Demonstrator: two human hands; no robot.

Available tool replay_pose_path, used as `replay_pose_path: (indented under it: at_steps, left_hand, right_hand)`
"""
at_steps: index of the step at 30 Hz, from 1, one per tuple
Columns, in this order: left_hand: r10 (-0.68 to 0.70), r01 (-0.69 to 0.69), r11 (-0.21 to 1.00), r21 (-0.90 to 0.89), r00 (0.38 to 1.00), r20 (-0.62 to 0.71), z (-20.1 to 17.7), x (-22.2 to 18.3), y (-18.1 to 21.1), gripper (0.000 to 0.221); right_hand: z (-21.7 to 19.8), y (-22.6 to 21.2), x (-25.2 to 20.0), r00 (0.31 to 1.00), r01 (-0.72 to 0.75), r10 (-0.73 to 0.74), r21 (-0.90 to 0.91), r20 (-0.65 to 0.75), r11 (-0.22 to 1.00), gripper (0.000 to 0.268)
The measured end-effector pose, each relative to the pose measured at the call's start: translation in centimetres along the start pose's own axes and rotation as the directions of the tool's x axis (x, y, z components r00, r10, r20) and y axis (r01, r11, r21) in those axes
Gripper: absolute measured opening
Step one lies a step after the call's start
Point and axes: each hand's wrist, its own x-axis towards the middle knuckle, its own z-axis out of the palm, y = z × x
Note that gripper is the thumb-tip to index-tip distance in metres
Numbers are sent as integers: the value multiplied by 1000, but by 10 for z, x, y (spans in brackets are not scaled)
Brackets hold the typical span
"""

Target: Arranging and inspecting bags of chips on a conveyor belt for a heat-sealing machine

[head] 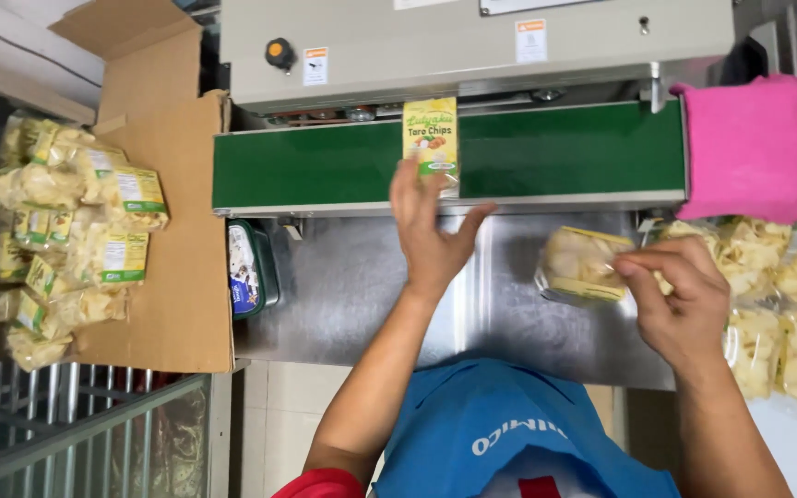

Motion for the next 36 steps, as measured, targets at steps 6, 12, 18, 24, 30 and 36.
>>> replay_pose_path:
  at_steps: [6,12,18,24,30,36]
  left_hand:
    - [-616,608,785,121,786,52,3,5,-46,127]
    - [-622,627,773,98,779,-73,-1,20,-39,112]
    - [-619,630,767,122,777,-116,-13,32,-37,113]
    - [-605,618,778,112,785,-131,-20,31,-41,114]
    - [-620,635,765,105,771,-146,-27,30,-44,113]
    - [-635,652,751,101,756,-162,-32,27,-49,113]
  right_hand:
    - [0,25,-30,983,-183,183,-70,-12,981,0]
    - [-4,39,-46,974,-225,223,-108,-29,968,5]
    - [-12,42,-46,972,-235,232,-95,-41,967,5]
    - [-18,30,-27,986,-163,162,-26,-36,986,6]
    - [-14,23,-11,970,-237,243,123,-29,964,6]
    - [-7,33,-6,910,-401,414,220,-15,889,11]
